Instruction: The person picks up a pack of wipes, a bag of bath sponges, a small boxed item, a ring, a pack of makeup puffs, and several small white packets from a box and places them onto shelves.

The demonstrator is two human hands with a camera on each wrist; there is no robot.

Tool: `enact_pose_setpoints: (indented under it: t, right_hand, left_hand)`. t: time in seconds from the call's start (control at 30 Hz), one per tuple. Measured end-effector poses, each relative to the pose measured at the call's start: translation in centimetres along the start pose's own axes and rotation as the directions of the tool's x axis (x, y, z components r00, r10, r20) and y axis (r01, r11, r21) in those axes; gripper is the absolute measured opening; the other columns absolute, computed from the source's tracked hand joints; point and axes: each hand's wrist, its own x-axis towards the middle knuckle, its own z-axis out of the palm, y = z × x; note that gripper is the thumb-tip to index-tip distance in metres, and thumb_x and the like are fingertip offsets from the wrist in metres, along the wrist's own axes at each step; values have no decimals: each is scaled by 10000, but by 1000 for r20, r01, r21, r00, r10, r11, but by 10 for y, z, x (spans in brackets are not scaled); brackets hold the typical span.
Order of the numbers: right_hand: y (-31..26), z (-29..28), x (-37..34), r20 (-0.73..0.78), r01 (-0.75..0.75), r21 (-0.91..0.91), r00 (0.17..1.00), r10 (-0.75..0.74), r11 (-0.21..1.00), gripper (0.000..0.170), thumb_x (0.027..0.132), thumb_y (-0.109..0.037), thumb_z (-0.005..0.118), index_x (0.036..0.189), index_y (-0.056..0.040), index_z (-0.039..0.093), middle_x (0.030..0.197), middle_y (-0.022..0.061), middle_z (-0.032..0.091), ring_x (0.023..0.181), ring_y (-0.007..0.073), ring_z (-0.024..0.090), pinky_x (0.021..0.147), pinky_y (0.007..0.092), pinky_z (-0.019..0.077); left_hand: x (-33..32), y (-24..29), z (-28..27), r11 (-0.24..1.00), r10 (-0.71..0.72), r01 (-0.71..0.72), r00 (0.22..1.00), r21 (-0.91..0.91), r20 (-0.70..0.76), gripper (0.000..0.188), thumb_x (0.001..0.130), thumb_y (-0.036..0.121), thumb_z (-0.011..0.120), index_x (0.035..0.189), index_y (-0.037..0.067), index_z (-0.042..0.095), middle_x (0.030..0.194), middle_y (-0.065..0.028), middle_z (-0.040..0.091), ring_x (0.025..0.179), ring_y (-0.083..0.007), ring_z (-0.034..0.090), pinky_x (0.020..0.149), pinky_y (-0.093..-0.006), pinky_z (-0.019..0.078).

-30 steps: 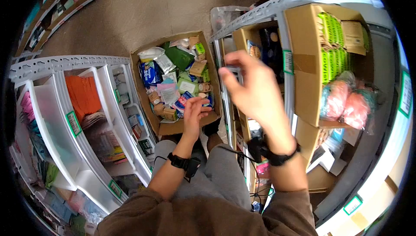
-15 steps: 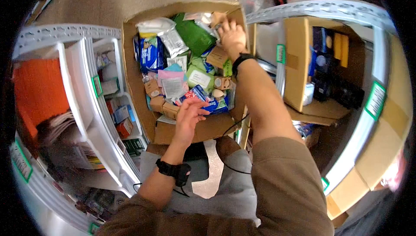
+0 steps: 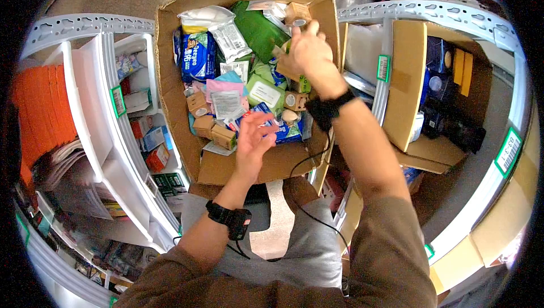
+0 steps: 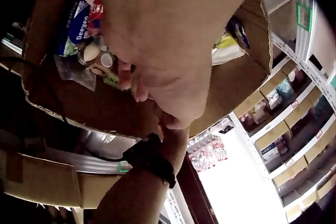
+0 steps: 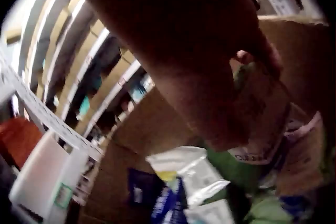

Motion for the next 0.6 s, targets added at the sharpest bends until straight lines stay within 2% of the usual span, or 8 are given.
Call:
enact_pose_setpoints:
  t: [0.07, 0.17, 0.3, 0.37, 0.43, 0.5, 0.57, 0.6]
  right_hand:
    - [-3, -14, -46, 9, -18, 224, 1000, 16, 975, 692, 764, -469, 710, 1241, -5, 521, 1240, 295, 439, 1058, 460, 601, 865, 467, 540]
    - [-10, -10, -111, -98, 80, 383, 994, -45, 920, 682, 758, -493, 716, 1122, 57, 544, 1127, 302, 498, 892, 467, 649, 766, 483, 562]
    - [-40, -14, -171, -91, 142, 532, 990, -110, 835, 648, 801, -499, 705, 1102, 53, 543, 1092, 246, 517, 869, 431, 638, 746, 470, 548]
    - [-51, -3, -184, -174, 227, 601, 973, -152, 766, 598, 818, -467, 708, 1109, 31, 549, 1103, 230, 513, 844, 423, 632, 751, 461, 540]
    - [-51, 5, -187, -224, 285, 638, 958, -182, 715, 531, 845, -420, 701, 1130, 2, 551, 1073, 201, 555, 846, 391, 640, 760, 444, 533]
    - [-43, 22, -174, -47, 50, 917, 999, -18, 396, 487, 871, -392, 681, 1165, -25, 553, 1012, 173, 611, 872, 349, 650, 752, 427, 532]
    - [-28, 39, -139, -4, -69, 933, 979, 202, 353, 479, 874, -341, 679, 1191, -10, 540, 1010, 180, 657, 933, 332, 655, 802, 418, 522]
    - [-16, 66, -115, -21, -114, 895, 955, 296, 432, 510, 862, -316, 683, 1228, -6, 509, 1042, 204, 655, 964, 348, 652, 838, 420, 514]
  left_hand:
    - [3, 5, 3, 993, 116, -118, 984, -5, -133, 768, 789, -39, 688, 1438, 89, 297, 1470, -142, 346, 1277, -273, 457, 1038, -403, 431]
    - [8, 6, -3, 977, 211, -214, 953, 7, -217, 876, 756, -66, 712, 1479, 110, 249, 1500, -109, 290, 1338, -262, 390, 968, -351, 465]
    - [4, 9, -10, 983, 154, -159, 986, -91, -67, 883, 765, -46, 742, 1480, 101, 244, 1427, -127, 421, 1262, -263, 488, 1009, -377, 452]
    - [8, 3, -14, 973, 180, -199, 972, -120, -153, 786, 791, -54, 714, 1435, 123, 300, 1338, -137, 514, 1192, -251, 550, 984, -362, 483]
    - [4, 17, -21, 894, 3, -81, 985, -440, -175, 718, 796, -94, 662, 1387, 148, 334, 1306, -147, 540, 1169, -249, 571, 945, -358, 518]
    - [2, 14, -30, 940, 90, -131, 986, -316, -142, 724, 784, -138, 617, 1368, 185, 337, 1307, -159, 532, 1171, -305, 579, 925, -416, 545]
    - [-1, 18, -31, 866, 107, -145, 988, -478, -107, 734, 777, -116, 610, 1372, 227, 351, 1349, -167, 509, 1245, -402, 519, 960, -470, 536]
    - [0, 20, -32, 851, 94, -136, 990, -508, -108, 748, 771, -135, 591, 1374, 240, 356, 1340, -163, 513, 1268, -434, 494, 962, -492, 535]
